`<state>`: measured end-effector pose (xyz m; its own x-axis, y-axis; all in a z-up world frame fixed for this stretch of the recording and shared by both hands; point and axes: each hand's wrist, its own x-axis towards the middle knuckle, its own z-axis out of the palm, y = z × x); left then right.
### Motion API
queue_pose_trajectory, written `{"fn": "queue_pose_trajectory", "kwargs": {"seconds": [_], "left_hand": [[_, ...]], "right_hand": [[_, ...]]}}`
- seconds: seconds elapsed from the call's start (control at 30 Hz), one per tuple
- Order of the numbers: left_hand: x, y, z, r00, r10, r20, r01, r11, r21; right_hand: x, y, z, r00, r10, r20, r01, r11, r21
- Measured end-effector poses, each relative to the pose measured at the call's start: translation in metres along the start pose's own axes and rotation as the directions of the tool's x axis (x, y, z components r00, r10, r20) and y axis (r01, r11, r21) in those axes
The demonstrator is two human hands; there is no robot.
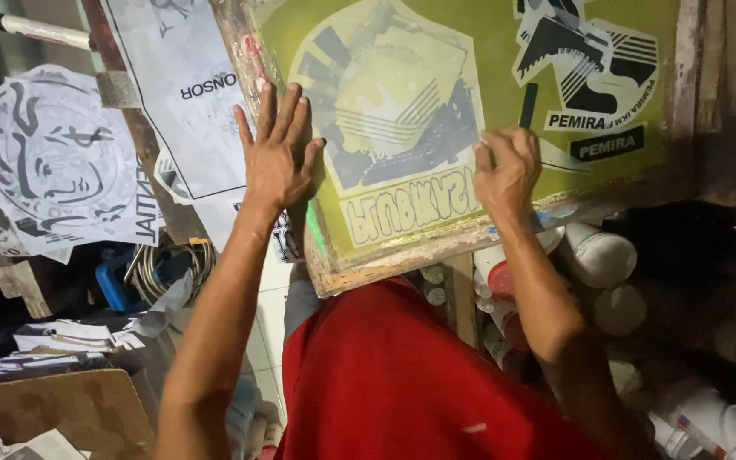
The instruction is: Applying oil to a paper stencil on a screen printing frame and smoothing it out with hands and a scraper
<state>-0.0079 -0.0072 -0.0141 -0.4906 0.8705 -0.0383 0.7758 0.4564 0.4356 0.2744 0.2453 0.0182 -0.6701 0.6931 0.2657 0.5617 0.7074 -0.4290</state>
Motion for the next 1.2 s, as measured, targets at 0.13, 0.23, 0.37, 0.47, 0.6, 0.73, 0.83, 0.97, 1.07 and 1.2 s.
{"fn": "queue_pose_trajectory", "kwargs": {"seconds": [0.13,0.23,0.37,0.47,0.6,0.73,0.83,0.97,1.07,1.2], "left_hand": [[0.000,0.000,-0.021,0.997,0.067,0.035,-0.064,0.994,-0.093],[-0.008,-0.009,-0.030,0.998,0.052,-0.043,-0.060,0.975,-0.212],[-0.024,-0.045,-0.006,0.955,-0.195,-0.224,0.149,0.967,-0.207],[-0.030,-0.043,-0.003,0.911,-0.297,-0.286,0.220,0.937,-0.273],[-0.019,-0.001,-0.004,0.916,-0.236,-0.324,0.147,0.950,-0.277],[-0.015,0.017,0.008,0.936,-0.171,-0.309,0.121,0.977,-0.175],[-0.015,0.017,0.009,0.946,-0.206,-0.251,0.156,0.966,-0.205],[-0.016,0.019,-0.002,0.961,-0.190,-0.200,0.152,0.970,-0.191],[-0.019,0.022,-0.006,0.973,-0.205,-0.109,0.175,0.956,-0.236],[-0.019,0.023,-0.007,0.974,-0.225,-0.019,0.216,0.952,-0.219]], "right_hand": [[-0.007,0.004,0.003,0.993,-0.120,0.000,0.120,0.993,-0.015],[-0.008,0.003,0.001,0.992,-0.128,0.021,0.127,0.992,0.019],[-0.011,0.004,0.000,0.971,-0.217,-0.099,0.220,0.975,0.020],[-0.016,0.001,0.001,0.964,-0.224,-0.141,0.226,0.974,0.001],[-0.017,-0.006,0.006,0.972,-0.185,-0.147,0.191,0.981,0.024],[-0.017,-0.013,0.008,0.977,-0.159,-0.144,0.167,0.985,0.045],[-0.017,-0.017,-0.002,0.972,-0.152,-0.177,0.163,0.985,0.051],[-0.058,0.016,-0.015,0.969,-0.064,-0.240,0.059,0.998,-0.025],[-0.094,0.029,-0.032,0.957,-0.018,-0.289,-0.031,0.986,-0.165],[-0.101,0.036,-0.030,0.957,0.033,-0.287,-0.077,0.986,-0.145]]}}
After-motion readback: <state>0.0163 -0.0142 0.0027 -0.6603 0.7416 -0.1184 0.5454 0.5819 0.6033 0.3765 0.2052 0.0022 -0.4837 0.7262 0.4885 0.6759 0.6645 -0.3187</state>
